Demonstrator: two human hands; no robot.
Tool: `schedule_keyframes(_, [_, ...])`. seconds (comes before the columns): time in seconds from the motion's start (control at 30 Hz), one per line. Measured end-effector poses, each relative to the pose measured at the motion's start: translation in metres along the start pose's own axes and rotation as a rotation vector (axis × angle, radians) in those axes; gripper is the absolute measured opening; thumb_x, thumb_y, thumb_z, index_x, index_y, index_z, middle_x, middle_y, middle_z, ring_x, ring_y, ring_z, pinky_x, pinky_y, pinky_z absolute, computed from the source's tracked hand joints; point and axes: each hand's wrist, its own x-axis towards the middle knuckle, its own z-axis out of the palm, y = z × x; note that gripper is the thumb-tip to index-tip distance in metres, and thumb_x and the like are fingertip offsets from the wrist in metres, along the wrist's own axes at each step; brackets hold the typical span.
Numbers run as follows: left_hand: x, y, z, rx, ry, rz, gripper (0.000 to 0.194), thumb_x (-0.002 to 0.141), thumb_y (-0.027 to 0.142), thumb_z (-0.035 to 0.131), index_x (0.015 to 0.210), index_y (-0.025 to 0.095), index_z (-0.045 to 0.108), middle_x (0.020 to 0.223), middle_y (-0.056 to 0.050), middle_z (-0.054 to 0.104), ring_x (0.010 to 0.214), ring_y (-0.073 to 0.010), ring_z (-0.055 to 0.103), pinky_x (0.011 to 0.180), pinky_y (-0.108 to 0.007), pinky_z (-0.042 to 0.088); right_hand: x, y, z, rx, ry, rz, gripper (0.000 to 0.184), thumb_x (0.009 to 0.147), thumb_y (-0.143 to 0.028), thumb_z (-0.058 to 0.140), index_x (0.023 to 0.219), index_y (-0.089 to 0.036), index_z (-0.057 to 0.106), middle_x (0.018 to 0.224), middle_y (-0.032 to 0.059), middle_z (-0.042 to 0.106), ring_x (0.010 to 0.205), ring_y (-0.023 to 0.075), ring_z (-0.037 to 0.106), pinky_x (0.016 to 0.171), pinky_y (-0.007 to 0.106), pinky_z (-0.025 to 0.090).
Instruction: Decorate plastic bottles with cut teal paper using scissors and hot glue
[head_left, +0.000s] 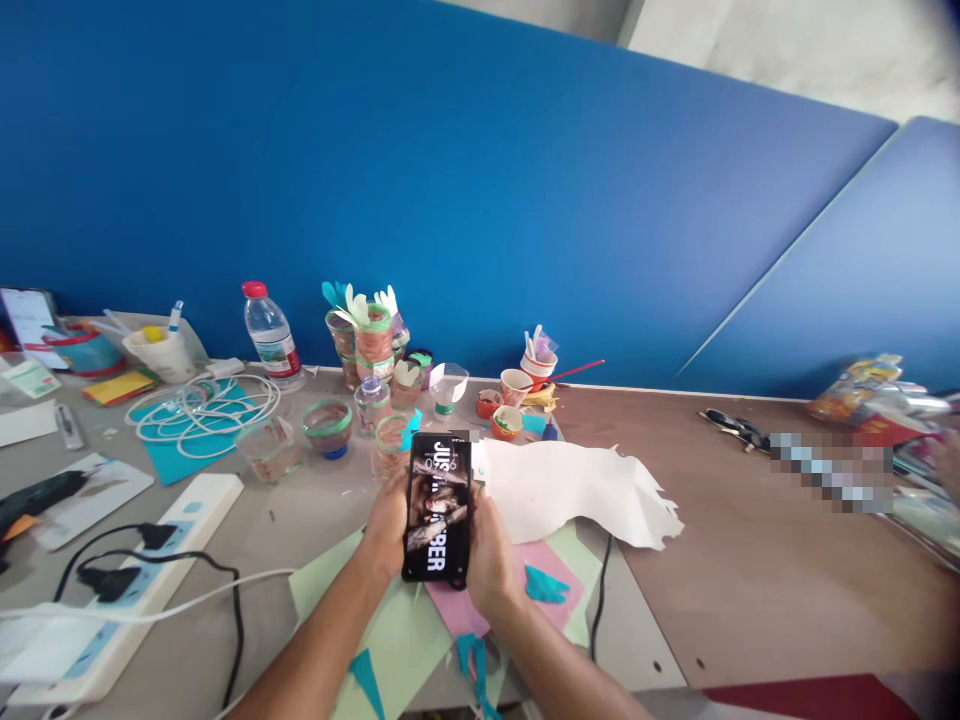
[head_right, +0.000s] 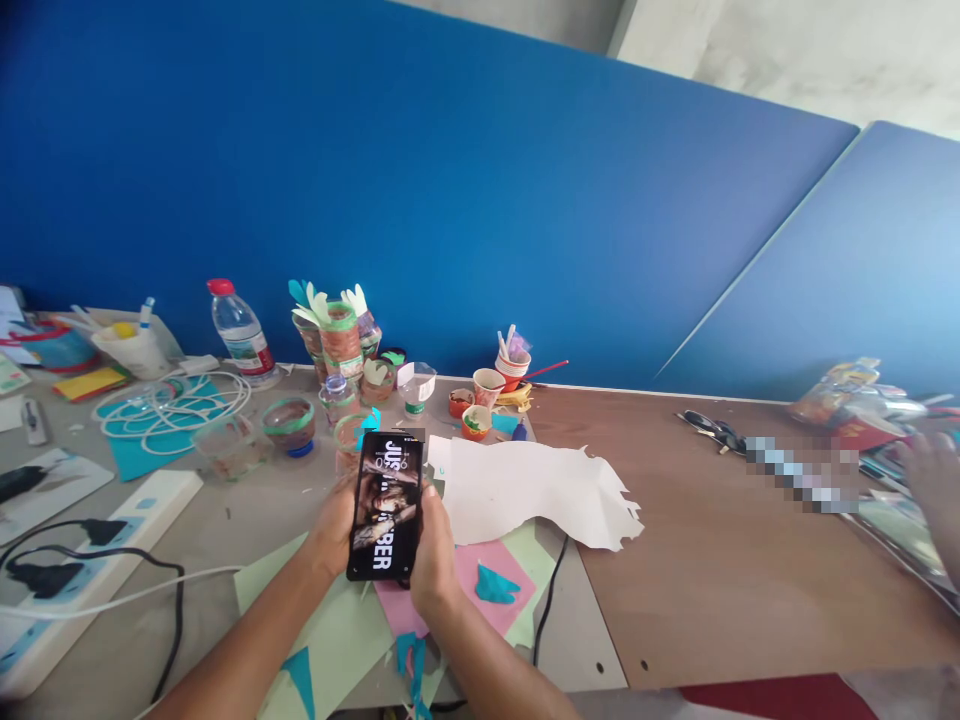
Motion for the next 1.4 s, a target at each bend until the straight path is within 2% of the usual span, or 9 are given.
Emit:
schedule_keyframes(0.13, [-0.001,0.002,0.001,0.024,0.038,0.006,0.014,0.072,0.023,0.068,0.079,0.015,0.06,0.066,-0.004,0.07,0.06,-0.0201,0.067,0.066,-0.033,0.054,-0.001,-0.004,0.005,0.064,-0.038,0.047,0.053,0.071,-0.068,0.06,0.099,-0.024,0.066,0.093,0.0022,0.071,0.09,0.0243,0.063,0.081,0.037,0.049])
schedule_keyframes(0.27, [-0.003,0.003,0.002,0.009,0.084,0.008,0.014,0.071,0.022,0.069,0.079,0.015,0.06,0.062,-0.001,0.067,0.051,-0.016,0.062,0.059,-0.03,0.05,0.0,-0.005,0.002,0.011,-0.068,0.001,0.052,0.076,-0.068,0.053,0.099,-0.023,0.065,0.094,0.0053,0.071,0.089,0.0263,0.064,0.078,0.04,0.05])
schedule_keyframes(0.43, [-0.002,0.002,0.0,0.026,0.084,0.06,0.016,0.068,0.024,0.071,0.077,0.015,0.061,0.067,-0.002,0.069,0.054,-0.0156,0.062,0.058,-0.027,0.048,-0.002,-0.003,-0.004,-0.176,-0.114,-0.036,0.033,0.078,-0.037,0.058,0.106,-0.021,0.061,0.096,0.0045,0.068,0.09,0.0239,0.062,0.078,0.036,0.049])
schedule_keyframes(0.53, [-0.001,0.002,-0.001,0.09,0.093,0.103,0.016,0.067,0.024,0.072,0.076,0.015,0.061,0.066,-0.002,0.069,0.054,-0.0161,0.062,0.057,-0.028,0.048,-0.006,-0.006,-0.002,-0.323,-0.121,-0.071,0.047,0.066,-0.019,0.061,0.113,-0.022,0.056,0.099,0.0017,0.066,0.092,0.0217,0.06,0.081,0.033,0.048])
schedule_keyframes(0.7, [-0.005,0.002,0.002,0.158,0.048,0.113,0.02,0.067,0.029,0.071,0.079,0.015,0.063,0.072,-0.004,0.071,0.059,-0.0191,0.065,0.057,-0.029,0.049,-0.004,-0.005,0.001,-0.425,-0.084,-0.115,0.037,0.074,-0.026,0.057,0.111,-0.024,0.055,0.102,0.0016,0.065,0.098,0.0214,0.058,0.087,0.034,0.047])
schedule_keyframes(0.87, [-0.009,0.0,0.007,0.134,0.103,0.117,0.021,0.062,0.028,0.074,0.073,0.015,0.062,0.06,0.001,0.066,0.048,-0.0138,0.059,0.05,-0.024,0.044,-0.001,0.002,0.001,-0.54,0.056,-0.153,0.032,0.074,-0.027,0.057,0.105,-0.021,0.055,0.097,0.003,0.064,0.092,0.0215,0.059,0.085,0.035,0.047])
schedule_keyframes(0.97, [-0.007,0.0,0.004,0.132,0.094,0.115,0.02,0.063,0.027,0.074,0.074,0.015,0.062,0.064,0.0,0.068,0.052,-0.0146,0.061,0.052,-0.025,0.045,-0.002,-0.001,0.0,-0.486,0.011,-0.143,0.031,0.075,-0.027,0.056,0.106,-0.022,0.056,0.097,0.003,0.065,0.093,0.0219,0.059,0.085,0.035,0.047])
schedule_keyframes(1.17, [0.001,0.002,-0.001,0.028,0.093,0.039,0.018,0.068,0.027,0.071,0.076,0.015,0.059,0.062,-0.001,0.067,0.051,-0.0163,0.061,0.054,-0.028,0.048,-0.002,-0.02,-0.005,-0.628,-0.288,-0.128,0.066,0.059,-0.009,0.056,0.124,-0.02,0.048,0.101,0.0025,0.059,0.087,0.0192,0.056,0.077,0.033,0.049])
schedule_keyframes(1.4, [-0.003,0.004,0.003,-0.023,0.089,0.037,0.015,0.069,0.023,0.071,0.077,0.017,0.061,0.057,0.004,0.063,0.044,-0.0123,0.057,0.05,-0.025,0.046,0.004,-0.023,-0.012,-0.828,-0.297,-0.14,0.091,0.056,-0.006,0.057,0.142,-0.019,0.03,0.116,0.0088,0.054,0.094,0.0228,0.056,0.085,0.041,0.047])
